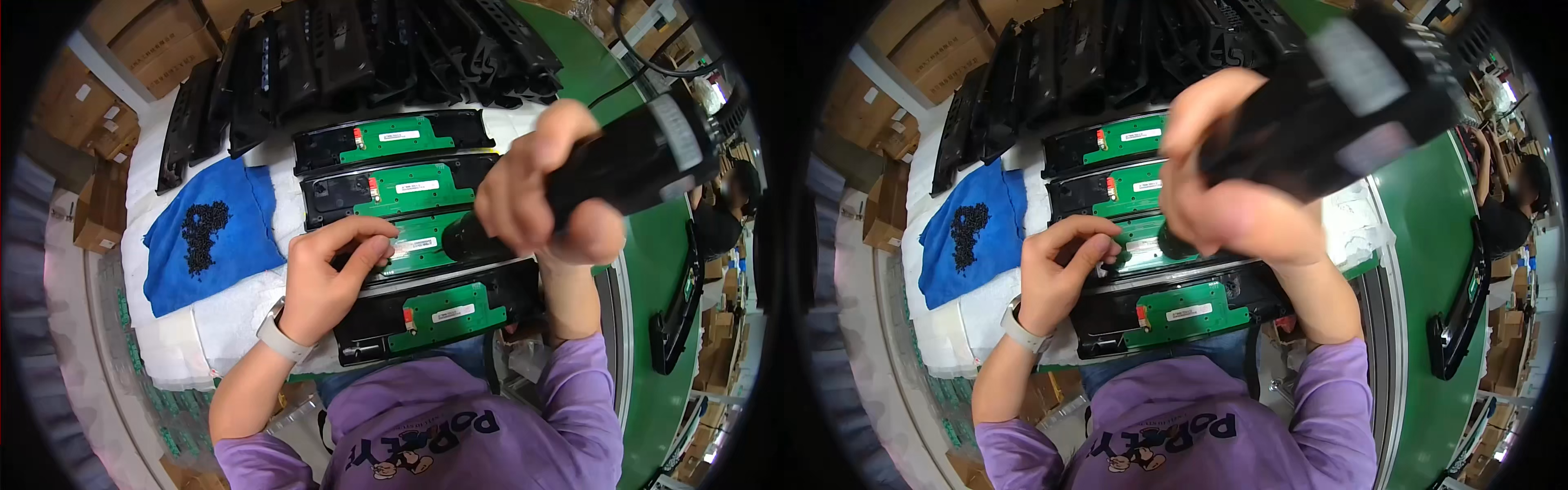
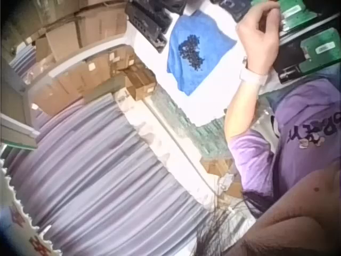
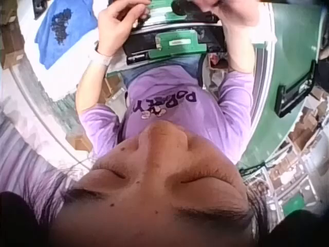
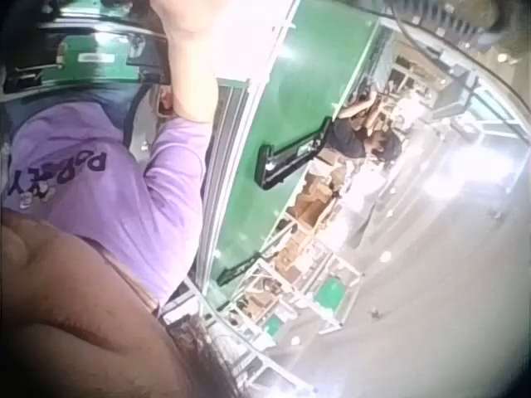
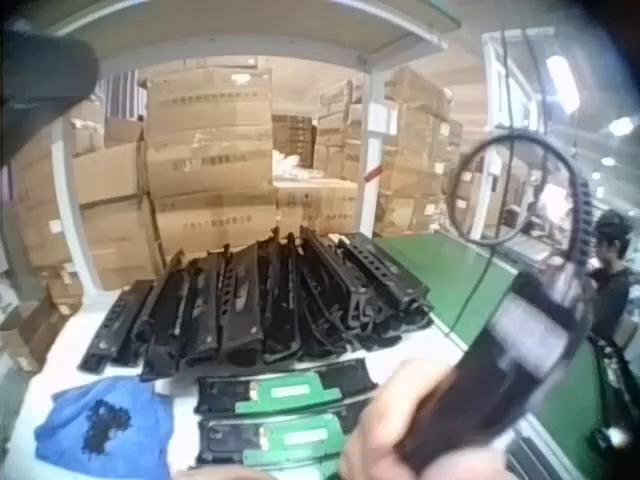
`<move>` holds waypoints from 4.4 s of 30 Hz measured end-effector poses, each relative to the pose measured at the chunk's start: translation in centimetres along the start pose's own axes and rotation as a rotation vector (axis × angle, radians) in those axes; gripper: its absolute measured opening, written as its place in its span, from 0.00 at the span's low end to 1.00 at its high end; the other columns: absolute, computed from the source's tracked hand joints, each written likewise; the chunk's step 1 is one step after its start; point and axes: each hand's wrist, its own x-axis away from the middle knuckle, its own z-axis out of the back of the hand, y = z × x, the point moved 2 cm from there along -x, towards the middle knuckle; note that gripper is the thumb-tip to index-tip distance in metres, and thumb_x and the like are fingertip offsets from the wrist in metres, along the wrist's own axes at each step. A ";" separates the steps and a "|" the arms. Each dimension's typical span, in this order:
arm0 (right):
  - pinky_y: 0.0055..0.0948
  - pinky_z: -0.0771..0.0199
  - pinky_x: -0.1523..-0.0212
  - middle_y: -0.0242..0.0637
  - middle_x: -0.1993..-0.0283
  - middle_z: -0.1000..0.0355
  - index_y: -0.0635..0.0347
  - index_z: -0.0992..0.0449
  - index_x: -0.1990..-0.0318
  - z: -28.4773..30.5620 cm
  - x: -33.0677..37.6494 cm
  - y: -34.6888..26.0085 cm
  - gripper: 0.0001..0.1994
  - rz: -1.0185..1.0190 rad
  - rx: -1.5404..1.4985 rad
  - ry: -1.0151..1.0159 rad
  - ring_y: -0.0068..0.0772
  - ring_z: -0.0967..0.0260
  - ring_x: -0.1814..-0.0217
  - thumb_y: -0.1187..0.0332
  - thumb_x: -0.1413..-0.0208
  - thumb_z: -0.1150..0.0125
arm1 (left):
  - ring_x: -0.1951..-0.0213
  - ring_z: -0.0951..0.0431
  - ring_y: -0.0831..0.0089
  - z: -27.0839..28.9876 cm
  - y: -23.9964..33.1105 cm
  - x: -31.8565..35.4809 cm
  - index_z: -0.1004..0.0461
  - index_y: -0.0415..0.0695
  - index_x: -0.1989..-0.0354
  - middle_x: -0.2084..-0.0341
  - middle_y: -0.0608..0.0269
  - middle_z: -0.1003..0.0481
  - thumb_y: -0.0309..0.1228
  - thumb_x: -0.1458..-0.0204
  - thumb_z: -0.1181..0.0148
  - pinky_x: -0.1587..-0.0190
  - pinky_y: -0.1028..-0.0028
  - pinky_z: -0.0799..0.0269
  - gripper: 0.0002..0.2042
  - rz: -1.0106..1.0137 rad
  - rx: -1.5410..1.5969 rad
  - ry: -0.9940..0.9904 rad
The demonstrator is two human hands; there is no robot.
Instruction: Assembling printer toner cartridges by attaching components and securing them with an electric screwdriver.
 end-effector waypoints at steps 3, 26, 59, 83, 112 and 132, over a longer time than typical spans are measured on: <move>0.23 0.37 0.77 0.25 0.81 0.37 0.57 0.39 0.57 -0.1 -0.1 -0.3 0.17 0.212 -0.202 0.096 0.19 0.39 0.85 0.57 0.48 0.47 | 0.68 0.23 0.75 -0.2 1.1 0.3 0.27 0.34 0.64 0.73 0.59 0.24 0.22 0.50 0.46 0.64 0.81 0.29 0.06 0.006 0.145 0.013; 0.26 0.39 0.72 0.28 0.77 0.38 0.58 0.38 0.57 0.5 1.0 0.8 0.16 0.199 -0.280 0.100 0.21 0.39 0.81 0.58 0.46 0.50 | 0.69 0.24 0.78 -1.2 0.5 0.6 0.26 0.33 0.69 0.72 0.60 0.25 0.16 0.57 0.40 0.62 0.81 0.27 0.06 0.167 0.374 -0.027; 0.25 0.41 0.73 0.26 0.80 0.38 0.59 0.36 0.61 -0.1 1.1 -0.1 0.15 0.250 -0.343 0.269 0.20 0.40 0.83 0.59 0.51 0.45 | 0.75 0.25 0.77 -1.3 1.2 1.2 0.28 0.33 0.69 0.76 0.59 0.25 0.22 0.50 0.45 0.69 0.81 0.28 0.04 0.202 0.436 -0.035; 0.24 0.37 0.76 0.27 0.80 0.37 0.59 0.39 0.60 3.5 0.1 0.1 0.15 0.129 -0.424 0.160 0.20 0.38 0.84 0.59 0.48 0.46 | 0.64 0.25 0.67 -3.1 2.7 -1.6 0.30 0.36 0.63 0.66 0.54 0.26 0.31 0.55 0.40 0.61 0.73 0.30 0.13 -0.148 0.092 -0.098; 0.23 0.35 0.87 0.32 0.83 0.33 0.61 0.34 0.69 -0.1 0.7 0.4 0.15 -0.134 0.027 -0.229 0.27 0.37 0.88 0.69 0.59 0.32 | 0.54 0.33 0.65 -3.6 1.2 -0.2 0.28 0.41 0.70 0.63 0.61 0.32 0.39 0.69 0.36 0.55 0.68 0.36 0.18 -0.555 -0.740 -0.595; 0.23 0.35 0.88 0.31 0.84 0.34 0.61 0.35 0.71 -0.5 1.1 0.5 0.14 -0.121 0.064 -0.224 0.27 0.37 0.89 0.71 0.60 0.33 | 0.55 0.33 0.63 -4.0 1.1 0.0 0.28 0.40 0.72 0.62 0.60 0.32 0.38 0.70 0.36 0.56 0.67 0.34 0.17 -0.587 -0.721 -0.516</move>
